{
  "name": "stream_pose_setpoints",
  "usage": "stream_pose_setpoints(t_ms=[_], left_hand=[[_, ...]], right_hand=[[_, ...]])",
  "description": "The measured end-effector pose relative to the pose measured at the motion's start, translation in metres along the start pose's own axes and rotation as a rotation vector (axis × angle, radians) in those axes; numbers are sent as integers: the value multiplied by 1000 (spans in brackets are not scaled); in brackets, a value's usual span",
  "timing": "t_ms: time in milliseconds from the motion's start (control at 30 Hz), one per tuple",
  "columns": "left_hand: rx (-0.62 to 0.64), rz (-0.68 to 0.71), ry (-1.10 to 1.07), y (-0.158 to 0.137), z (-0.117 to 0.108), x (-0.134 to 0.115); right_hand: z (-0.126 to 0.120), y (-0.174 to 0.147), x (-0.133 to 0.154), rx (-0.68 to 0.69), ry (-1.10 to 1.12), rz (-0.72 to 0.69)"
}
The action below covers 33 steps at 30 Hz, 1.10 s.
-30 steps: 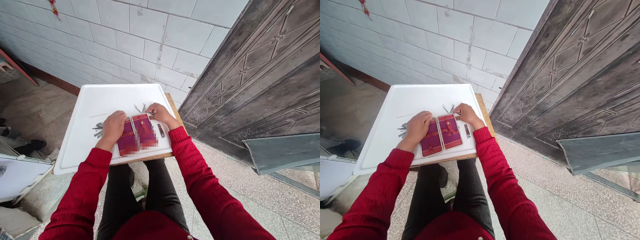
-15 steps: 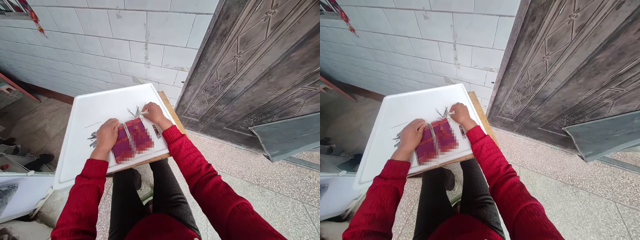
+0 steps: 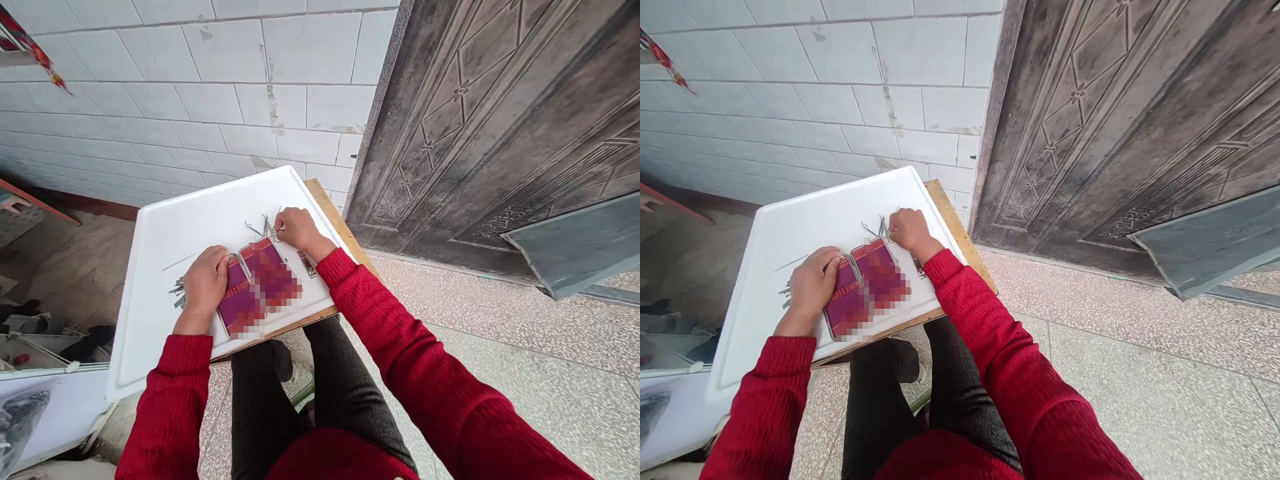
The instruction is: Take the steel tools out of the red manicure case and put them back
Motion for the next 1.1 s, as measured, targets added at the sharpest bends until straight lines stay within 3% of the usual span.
stream_pose_setpoints(t_ms=[233,600,1100], left_hand=[[65,83,-23,3,10,-5],[45,181,-56,1,14,-17],[39,189,5,-1,13,-23]], right_hand=[[-4,-4,0,-55,-44,6],[-6,-5,-1,-121,-25,15],[8,-8,23,-64,-16,-159]])
Point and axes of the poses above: each hand's wrist, its own y-axis towards the middle knuckle, its own z-axis out of the palm, x = y × z, the point moved 8 cm from there along y, towards the middle knuckle, and after that the axes turned 15 degrees about x, right-handed, at the moved point
